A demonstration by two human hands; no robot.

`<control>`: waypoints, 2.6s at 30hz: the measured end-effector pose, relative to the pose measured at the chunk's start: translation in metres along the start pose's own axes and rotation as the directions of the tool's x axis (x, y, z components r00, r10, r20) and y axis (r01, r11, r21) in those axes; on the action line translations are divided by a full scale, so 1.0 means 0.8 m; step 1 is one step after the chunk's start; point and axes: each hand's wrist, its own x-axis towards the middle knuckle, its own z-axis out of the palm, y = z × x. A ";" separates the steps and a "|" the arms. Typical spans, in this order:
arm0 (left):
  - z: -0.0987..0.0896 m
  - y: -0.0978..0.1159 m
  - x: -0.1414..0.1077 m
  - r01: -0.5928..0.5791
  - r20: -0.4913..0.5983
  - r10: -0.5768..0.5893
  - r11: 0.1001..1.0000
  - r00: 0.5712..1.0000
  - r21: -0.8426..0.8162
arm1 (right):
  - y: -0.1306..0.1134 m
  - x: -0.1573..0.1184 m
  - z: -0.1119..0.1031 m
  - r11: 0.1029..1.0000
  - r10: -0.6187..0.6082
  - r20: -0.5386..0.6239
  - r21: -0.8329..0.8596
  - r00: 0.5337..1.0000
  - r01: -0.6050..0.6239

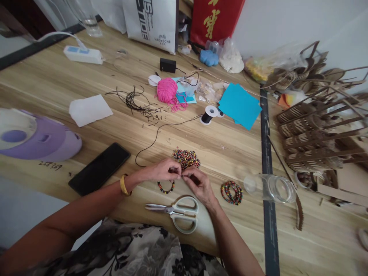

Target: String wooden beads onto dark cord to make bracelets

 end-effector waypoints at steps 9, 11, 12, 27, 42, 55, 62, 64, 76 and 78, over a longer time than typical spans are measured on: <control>0.000 0.000 -0.001 -0.005 -0.004 0.005 1.000 1.000 -0.003 | 0.000 0.001 0.001 1.000 0.030 0.011 0.003 0.999 -0.030; 0.000 0.001 -0.001 -0.002 -0.005 0.002 1.000 1.000 0.006 | 0.000 0.001 0.001 1.000 0.031 0.014 -0.002 0.999 -0.031; 0.000 0.002 -0.001 -0.003 -0.005 0.003 1.000 1.000 0.010 | 0.001 0.001 0.001 1.000 0.027 0.016 -0.005 1.000 -0.027; 0.002 -0.003 0.000 0.006 -0.008 -0.006 1.000 1.000 -0.001 | 0.000 0.003 0.000 0.999 0.006 0.038 -0.033 0.999 -0.004; 0.002 -0.004 0.001 0.044 0.013 -0.044 0.998 0.999 -0.042 | -0.001 0.002 0.001 0.999 -0.013 0.026 -0.039 1.000 0.014; 0.000 0.006 0.001 0.093 0.041 -0.085 0.949 0.996 -0.301 | -0.006 0.005 -0.001 0.998 -0.012 0.055 -0.063 0.998 0.016; 0.000 0.008 -0.001 0.096 0.040 -0.088 0.933 0.995 -0.347 | -0.008 0.006 0.001 0.998 -0.018 0.080 -0.051 0.997 0.022; 0.001 0.007 -0.001 0.090 0.037 -0.083 0.930 0.996 -0.355 | -0.007 0.004 0.002 0.999 -0.012 0.069 -0.052 0.998 0.015; 0.002 0.007 -0.001 0.130 0.045 -0.122 0.944 0.992 -0.302 | -0.002 0.002 0.001 0.995 -0.065 0.071 -0.069 0.995 0.070; 0.002 0.008 -0.002 0.123 0.035 -0.117 0.955 0.992 -0.271 | -0.003 0.002 0.001 0.993 -0.083 0.072 -0.074 0.994 0.089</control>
